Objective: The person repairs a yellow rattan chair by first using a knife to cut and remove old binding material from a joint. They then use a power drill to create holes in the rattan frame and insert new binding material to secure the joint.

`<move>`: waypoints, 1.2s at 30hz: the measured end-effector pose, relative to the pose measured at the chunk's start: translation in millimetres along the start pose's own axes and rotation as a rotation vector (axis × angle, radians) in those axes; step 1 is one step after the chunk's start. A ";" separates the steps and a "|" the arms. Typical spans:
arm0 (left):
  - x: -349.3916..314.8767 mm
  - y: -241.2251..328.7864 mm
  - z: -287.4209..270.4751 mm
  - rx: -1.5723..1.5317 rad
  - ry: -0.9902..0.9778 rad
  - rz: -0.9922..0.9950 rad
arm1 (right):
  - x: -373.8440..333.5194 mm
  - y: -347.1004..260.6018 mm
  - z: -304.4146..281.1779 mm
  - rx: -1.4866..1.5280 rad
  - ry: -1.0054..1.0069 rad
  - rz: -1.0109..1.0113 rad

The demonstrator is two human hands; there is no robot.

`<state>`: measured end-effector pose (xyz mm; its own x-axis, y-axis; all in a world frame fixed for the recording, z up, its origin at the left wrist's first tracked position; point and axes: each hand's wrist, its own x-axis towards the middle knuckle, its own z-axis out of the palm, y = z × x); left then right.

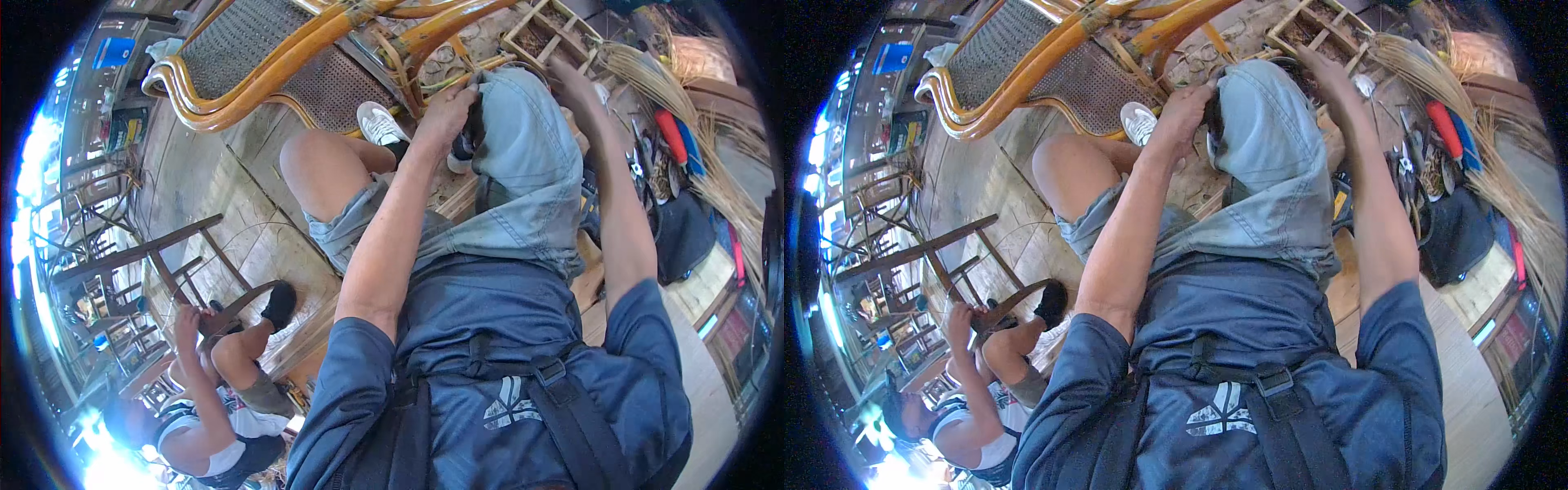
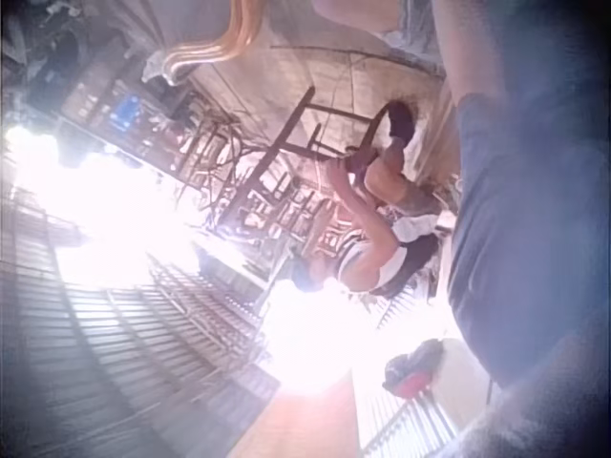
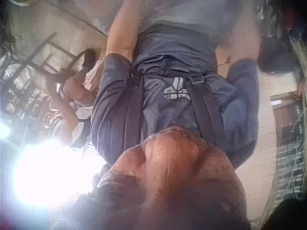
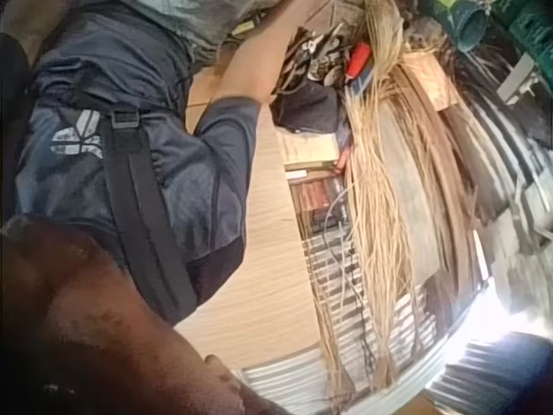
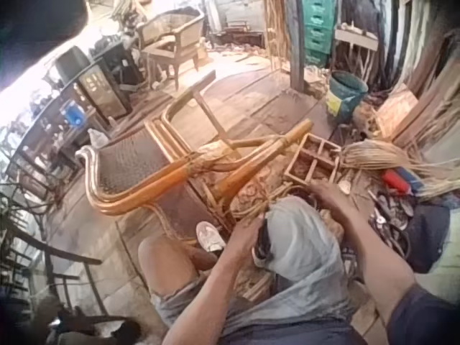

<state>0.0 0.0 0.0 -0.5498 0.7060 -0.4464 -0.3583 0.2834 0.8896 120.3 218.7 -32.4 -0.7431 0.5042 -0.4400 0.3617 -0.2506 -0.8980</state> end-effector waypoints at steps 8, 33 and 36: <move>-13.8 21.7 16.7 0.048 0.122 0.211 | 7.6 -12.6 7.6 -0.384 -0.073 -0.202; -31.7 66.9 -116.0 -0.694 0.377 0.391 | -104.0 -30.2 -1.9 -0.310 0.395 -0.121; -17.6 68.6 -130.9 -0.710 0.393 0.424 | -78.6 -56.7 30.3 -0.081 0.275 -0.309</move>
<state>-113.7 -77.9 56.2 -0.9118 0.3516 -0.2121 -0.3758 -0.5065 0.7761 141.2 168.2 53.2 -0.6492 0.7503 -0.1251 0.1968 0.0069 -0.9804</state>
